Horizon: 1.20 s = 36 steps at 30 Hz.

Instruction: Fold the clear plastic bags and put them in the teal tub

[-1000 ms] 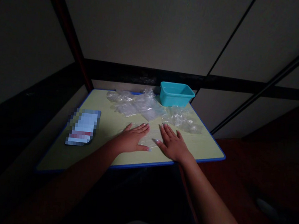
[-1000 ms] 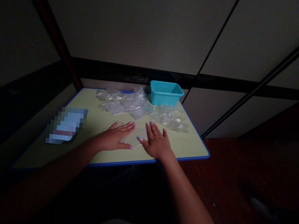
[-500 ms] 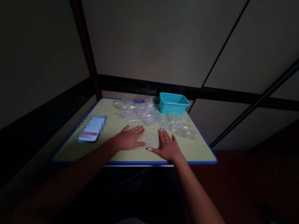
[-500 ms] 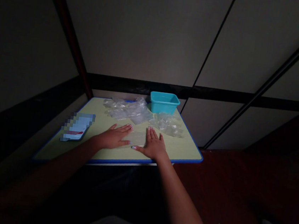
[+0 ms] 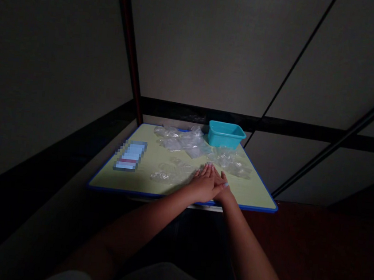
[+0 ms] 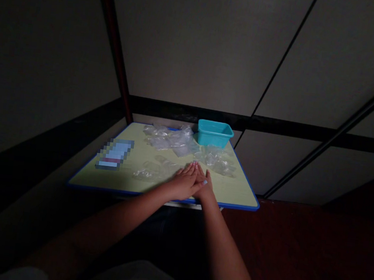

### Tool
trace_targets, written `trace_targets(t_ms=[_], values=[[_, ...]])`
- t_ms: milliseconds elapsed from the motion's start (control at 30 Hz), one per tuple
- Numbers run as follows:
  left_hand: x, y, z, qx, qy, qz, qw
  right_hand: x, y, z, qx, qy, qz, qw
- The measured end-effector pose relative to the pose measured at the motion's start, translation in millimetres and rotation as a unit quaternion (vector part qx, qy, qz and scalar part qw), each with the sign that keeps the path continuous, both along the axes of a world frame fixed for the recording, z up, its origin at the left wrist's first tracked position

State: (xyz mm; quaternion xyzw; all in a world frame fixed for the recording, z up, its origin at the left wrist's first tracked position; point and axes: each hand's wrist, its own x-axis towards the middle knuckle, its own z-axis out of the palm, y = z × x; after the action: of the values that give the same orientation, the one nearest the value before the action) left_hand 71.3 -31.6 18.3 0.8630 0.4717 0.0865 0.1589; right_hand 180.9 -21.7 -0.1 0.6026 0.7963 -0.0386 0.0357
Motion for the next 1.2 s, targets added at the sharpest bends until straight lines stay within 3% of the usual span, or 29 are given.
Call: trace_targets(t_ms=[167,733,1200], values=[[8,7,-3.3,-0.006,-0.031,0.031,0.999,2,-1,-2.4,0.018,0.001,0.021,1.000],[-8,10,-6.2,-0.050,-0.017,0.053,0.997,-5,-1,3.1,0.007,-0.011,-0.002,1.000],[-23,5,-14.5,0.014,0.011,0.080,0.997,-8,-1,0.3,0.011,-0.001,-0.027,1.000]])
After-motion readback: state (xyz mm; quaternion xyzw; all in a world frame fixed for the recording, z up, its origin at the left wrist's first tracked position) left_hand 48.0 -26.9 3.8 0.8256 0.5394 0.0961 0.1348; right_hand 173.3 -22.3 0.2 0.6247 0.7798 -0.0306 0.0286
